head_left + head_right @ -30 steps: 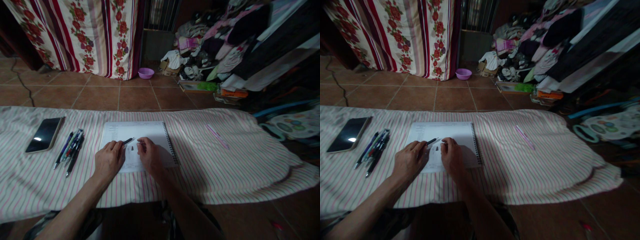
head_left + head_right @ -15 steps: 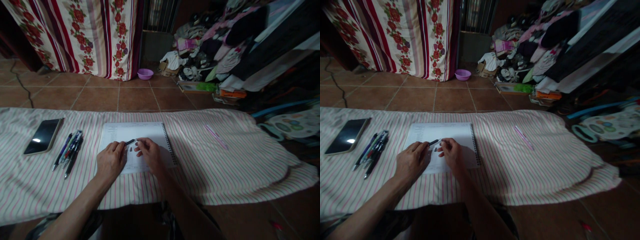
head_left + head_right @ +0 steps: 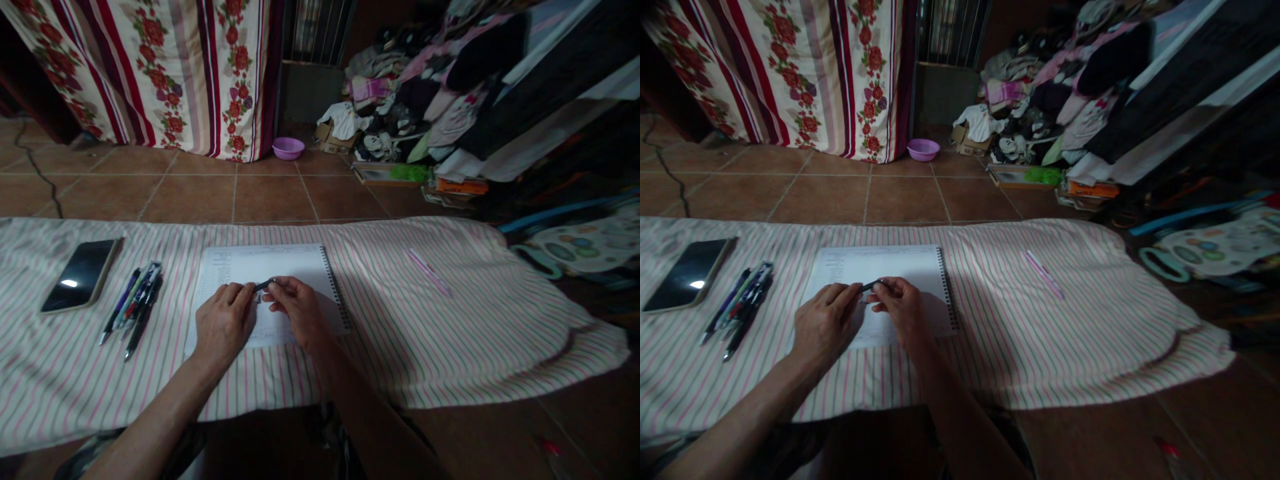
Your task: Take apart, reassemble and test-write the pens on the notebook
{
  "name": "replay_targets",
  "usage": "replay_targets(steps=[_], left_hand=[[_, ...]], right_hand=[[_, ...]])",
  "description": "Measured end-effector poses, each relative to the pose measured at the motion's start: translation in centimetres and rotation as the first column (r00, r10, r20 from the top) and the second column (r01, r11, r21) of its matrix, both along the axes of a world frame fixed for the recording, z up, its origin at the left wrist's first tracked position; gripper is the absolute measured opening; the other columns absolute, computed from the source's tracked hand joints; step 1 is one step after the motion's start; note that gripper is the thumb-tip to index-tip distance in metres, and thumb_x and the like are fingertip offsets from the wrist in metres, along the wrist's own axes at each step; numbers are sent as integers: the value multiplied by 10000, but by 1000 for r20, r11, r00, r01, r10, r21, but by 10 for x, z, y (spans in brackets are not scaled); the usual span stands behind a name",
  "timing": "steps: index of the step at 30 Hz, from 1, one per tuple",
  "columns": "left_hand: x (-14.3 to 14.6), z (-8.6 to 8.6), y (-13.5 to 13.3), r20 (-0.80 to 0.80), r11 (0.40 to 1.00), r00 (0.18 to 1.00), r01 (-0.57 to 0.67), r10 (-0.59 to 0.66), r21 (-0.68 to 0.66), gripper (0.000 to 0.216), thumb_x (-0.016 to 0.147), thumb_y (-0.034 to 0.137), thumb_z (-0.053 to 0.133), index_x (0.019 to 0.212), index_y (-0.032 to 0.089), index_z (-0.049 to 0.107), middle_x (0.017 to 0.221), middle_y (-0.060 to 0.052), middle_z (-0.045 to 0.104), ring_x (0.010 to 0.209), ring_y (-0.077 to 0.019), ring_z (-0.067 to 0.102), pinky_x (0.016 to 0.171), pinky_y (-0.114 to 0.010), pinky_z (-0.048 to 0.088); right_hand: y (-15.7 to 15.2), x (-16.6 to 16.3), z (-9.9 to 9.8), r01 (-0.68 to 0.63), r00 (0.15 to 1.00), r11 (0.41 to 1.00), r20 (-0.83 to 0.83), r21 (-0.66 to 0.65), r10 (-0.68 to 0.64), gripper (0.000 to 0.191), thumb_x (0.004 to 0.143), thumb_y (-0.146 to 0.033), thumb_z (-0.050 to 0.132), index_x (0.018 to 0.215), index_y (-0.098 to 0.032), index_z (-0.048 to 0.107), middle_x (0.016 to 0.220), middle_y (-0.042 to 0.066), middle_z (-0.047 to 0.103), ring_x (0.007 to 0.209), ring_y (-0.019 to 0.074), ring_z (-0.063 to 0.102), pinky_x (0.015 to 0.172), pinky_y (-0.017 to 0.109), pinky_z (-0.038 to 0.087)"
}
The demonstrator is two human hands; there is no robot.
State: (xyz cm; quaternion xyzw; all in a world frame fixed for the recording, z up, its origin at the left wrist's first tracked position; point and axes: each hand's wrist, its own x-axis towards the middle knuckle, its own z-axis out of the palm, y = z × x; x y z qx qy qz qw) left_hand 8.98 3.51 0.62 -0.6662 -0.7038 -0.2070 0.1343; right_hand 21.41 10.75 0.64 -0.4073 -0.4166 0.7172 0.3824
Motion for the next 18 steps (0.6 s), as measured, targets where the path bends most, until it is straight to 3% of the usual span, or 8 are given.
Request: replay_targets(steps=[8, 13, 16, 18], left_hand=[[3, 1, 3, 2, 998, 999, 39, -40, 52, 255, 860, 242, 462, 1065, 164, 592, 861, -68, 653, 788, -205, 560, 688, -329, 453], [3, 7, -1, 52, 964, 990, 118, -134, 238, 285, 821, 215, 535, 1099, 161, 567, 953, -108, 636, 912, -232, 542, 787, -370, 458], [9, 5, -8, 173, 930, 941, 237, -291, 279, 215, 816, 164, 526, 1022, 169, 589, 855, -87, 647, 784, -182, 561, 705, -320, 473], [15, 1, -11, 366, 928, 859, 283, -358, 242, 186, 829, 176, 502, 986, 172, 601, 833, -77, 652, 748, -162, 575, 665, -289, 476]], right_hand=[[0, -1, -3, 33, 998, 999, -57, -36, -35, 255, 622, -320, 733, 767, -143, 621, 647, 3, 658, 619, 121, 643, 536, 204, 494], [4, -2, -4, 133, 981, 982, -125, -132, -149, 269, 567, -299, 771, 728, -147, 619, 611, -14, 648, 583, 96, 624, 529, 183, 487], [7, -2, -3, 202, 964, 965, -140, -165, -226, 280, 535, -286, 787, 715, -147, 625, 597, -19, 642, 571, 91, 618, 526, 180, 485], [8, -1, -2, 227, 955, 957, -151, -181, -256, 281, 517, -279, 796, 703, -149, 629, 598, -23, 641, 576, 90, 618, 530, 179, 487]])
